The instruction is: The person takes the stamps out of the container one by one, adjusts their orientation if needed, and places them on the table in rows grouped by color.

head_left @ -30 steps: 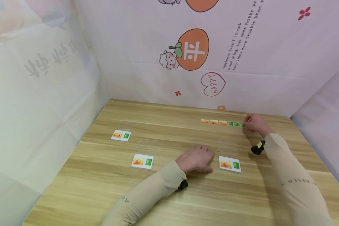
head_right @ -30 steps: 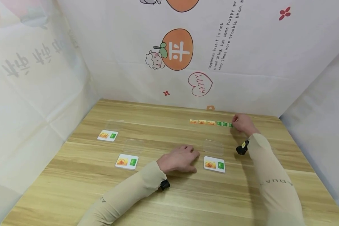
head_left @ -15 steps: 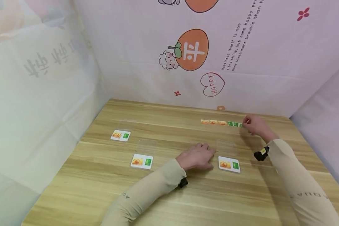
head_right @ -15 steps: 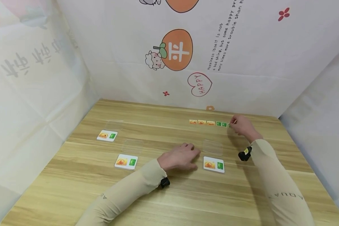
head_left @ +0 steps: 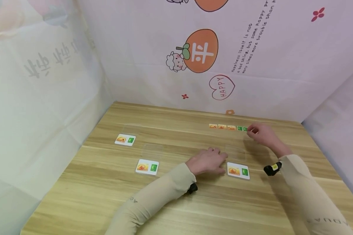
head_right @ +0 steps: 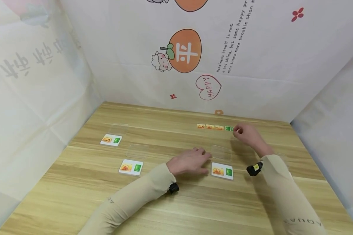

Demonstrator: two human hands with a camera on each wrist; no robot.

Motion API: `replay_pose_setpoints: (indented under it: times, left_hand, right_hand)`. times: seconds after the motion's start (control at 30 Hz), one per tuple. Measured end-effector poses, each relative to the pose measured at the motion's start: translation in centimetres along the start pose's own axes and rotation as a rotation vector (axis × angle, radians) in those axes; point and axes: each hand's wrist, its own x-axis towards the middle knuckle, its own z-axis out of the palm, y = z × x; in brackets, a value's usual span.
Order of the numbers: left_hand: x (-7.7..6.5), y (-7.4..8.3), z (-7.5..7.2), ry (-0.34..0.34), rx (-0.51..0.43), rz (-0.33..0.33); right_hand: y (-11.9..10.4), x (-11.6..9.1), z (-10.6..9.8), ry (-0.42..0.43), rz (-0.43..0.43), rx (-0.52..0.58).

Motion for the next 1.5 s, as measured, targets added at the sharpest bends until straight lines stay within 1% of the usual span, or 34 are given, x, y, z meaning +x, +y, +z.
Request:
replay_pose_setpoints:
  times: [0.2, 0.4, 0.6, 0.7, 0.93, 1.1, 1.27, 1.4, 1.5]
  left_hand:
    - [0.4, -0.1, 0.1, 0.013, -0.013, 0.01]
    - [0.4, -0.3, 0.2, 0.0, -0.031, 0.005]
    - [0.4, -0.4, 0.2, -0.002, -0.034, 0.004]
    - [0.4, -0.5, 0.3, -0.001, -0.036, 0.007]
    - [0.5, -0.4, 0.3, 0.0, -0.039, 0.041]
    - [0.7, -0.3, 0.2, -0.004, -0.045, 0.053]
    - [0.9, -0.2, 0.3, -0.001, -0.04, 0.055]
    - [0.8, 0.0, 0.5, 0.004, -0.04, 0.05]
    - [0.8, 0.2, 0.5, 0.008, -0.04, 0.048]
  right_hand:
    - [-1.4, -0.5, 0.9, 0.02, -0.041, -0.047]
    - [-2.2, -1.1, 1.5, 0.029, -0.089, -0.036]
    - [-2.6, -1.9, 1.7, 0.031, -0.104, -0.038]
    - [-3.0, -2.5, 1.7, 0.017, -0.107, -0.024]
    - [-4.0, -3.8, 1.6, -0.026, -0.112, -0.016]
    - [-4.5, -4.7, 1.8, -0.044, -0.136, -0.005]
    - [-4.6, -5.5, 2.3, -0.076, -0.141, -0.004]
    - [-4.5, -6.1, 2.7, -0.103, -0.171, -0.003]
    - [-4.5, -6.5, 2.9, -0.141, -0.208, 0.005]
